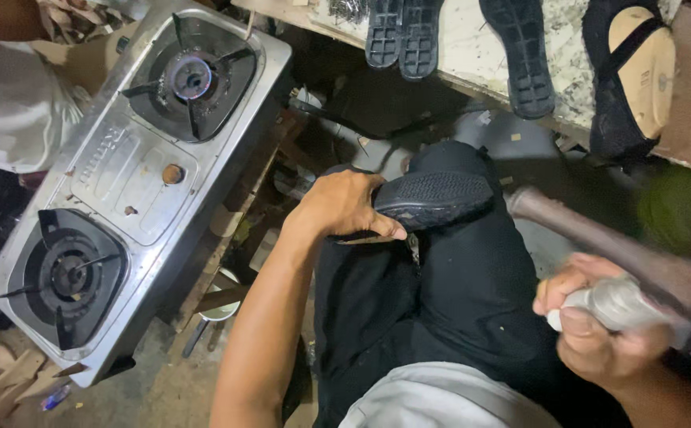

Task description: The person sits on the floor of a shoe workshop and heats shoe soles over a gas burner flame. They then press each heated sole onto a shoe upper in their lap, aligning and pressing the parts together by hand, and set finished shoes on the table.

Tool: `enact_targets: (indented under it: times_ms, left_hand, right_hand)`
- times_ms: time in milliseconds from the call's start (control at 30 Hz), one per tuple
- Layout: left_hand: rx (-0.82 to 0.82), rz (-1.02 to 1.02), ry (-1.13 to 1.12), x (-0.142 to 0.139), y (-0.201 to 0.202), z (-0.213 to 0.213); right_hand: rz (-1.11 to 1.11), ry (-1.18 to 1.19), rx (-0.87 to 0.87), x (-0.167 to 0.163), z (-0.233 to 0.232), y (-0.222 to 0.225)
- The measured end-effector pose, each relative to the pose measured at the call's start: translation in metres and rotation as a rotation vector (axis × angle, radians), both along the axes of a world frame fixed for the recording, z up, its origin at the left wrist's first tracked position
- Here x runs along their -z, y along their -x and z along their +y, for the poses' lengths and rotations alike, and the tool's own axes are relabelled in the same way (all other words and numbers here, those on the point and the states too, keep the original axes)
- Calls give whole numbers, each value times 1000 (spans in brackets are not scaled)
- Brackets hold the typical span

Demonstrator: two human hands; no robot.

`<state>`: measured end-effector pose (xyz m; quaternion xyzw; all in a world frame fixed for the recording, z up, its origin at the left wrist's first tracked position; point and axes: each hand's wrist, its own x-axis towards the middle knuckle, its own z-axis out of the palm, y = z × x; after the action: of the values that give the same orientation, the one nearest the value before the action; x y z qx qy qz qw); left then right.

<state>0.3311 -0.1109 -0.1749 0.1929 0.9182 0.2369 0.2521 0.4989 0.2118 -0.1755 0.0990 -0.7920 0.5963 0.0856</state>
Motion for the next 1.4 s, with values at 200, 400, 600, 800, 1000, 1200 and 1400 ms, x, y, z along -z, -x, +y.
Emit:
enact_targets:
  times_ms: [200,400,600,800,1000,1200,1400]
  left_hand:
    - [-10,21,-31,-6,1,-2]
    - [6,55,42,-13,-5,2]
    - [21,218,-42,-13,-22,-7]
    - [-255,225,-441,9,-49,-53]
    - [-596,187,-776,53,-73,-41]
    - [-610,94,-833,68,-74,-47]
    - [-580,46,-895,63,-75,-49]
  right_hand:
    - [-25,-642,14,20,-1,23]
    - [-47,25,-85,-29,-29,11]
    - [-47,-765,-150,-15,-60,53]
    - [12,-756,-158,-7,-56,58]
    - [-10,-643,-257,-25,-57,59]
    - [188,518,-470,-25,-54,46]
    - [-127,-717,-231,8,-80,61]
